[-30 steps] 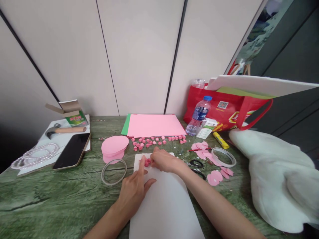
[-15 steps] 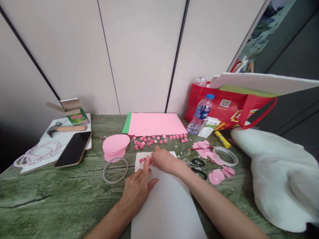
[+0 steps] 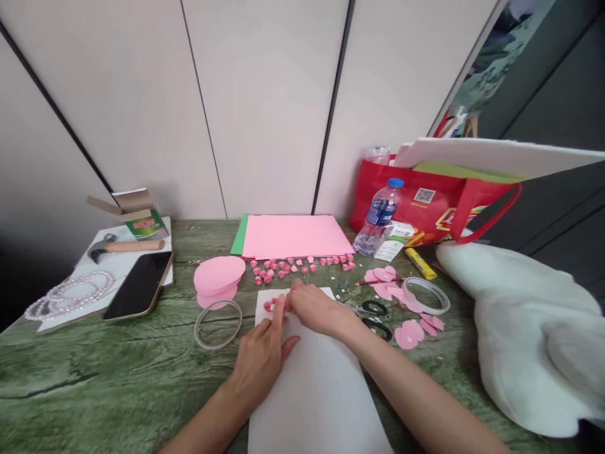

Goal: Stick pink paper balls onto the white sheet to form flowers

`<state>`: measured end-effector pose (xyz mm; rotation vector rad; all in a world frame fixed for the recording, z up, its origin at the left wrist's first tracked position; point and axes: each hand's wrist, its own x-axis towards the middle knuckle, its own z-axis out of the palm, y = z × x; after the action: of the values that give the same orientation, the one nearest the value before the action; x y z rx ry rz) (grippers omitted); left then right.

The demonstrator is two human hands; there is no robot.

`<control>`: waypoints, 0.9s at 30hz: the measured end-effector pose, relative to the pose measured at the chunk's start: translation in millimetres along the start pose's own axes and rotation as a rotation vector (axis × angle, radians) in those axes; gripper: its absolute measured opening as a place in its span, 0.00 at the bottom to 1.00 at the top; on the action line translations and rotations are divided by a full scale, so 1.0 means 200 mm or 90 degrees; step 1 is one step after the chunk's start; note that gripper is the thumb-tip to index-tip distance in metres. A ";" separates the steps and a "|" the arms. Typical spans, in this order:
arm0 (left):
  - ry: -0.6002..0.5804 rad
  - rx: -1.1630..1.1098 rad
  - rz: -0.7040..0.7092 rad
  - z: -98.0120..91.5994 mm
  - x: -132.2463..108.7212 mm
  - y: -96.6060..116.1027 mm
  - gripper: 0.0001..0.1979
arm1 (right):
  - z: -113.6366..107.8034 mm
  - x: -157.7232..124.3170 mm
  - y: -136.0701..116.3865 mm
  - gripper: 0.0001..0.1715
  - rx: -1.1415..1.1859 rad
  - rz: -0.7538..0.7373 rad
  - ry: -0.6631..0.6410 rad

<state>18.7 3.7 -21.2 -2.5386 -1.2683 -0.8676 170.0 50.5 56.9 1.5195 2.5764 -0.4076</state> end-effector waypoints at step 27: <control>-0.093 -0.074 0.024 0.00 0.02 0.02 0.28 | -0.03 -0.01 0.18 0.14 0.229 -0.027 0.029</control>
<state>23.9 4.2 -18.2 -2.7538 -1.2387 -0.7819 201.5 67.8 57.9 1.5929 2.6826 -0.8927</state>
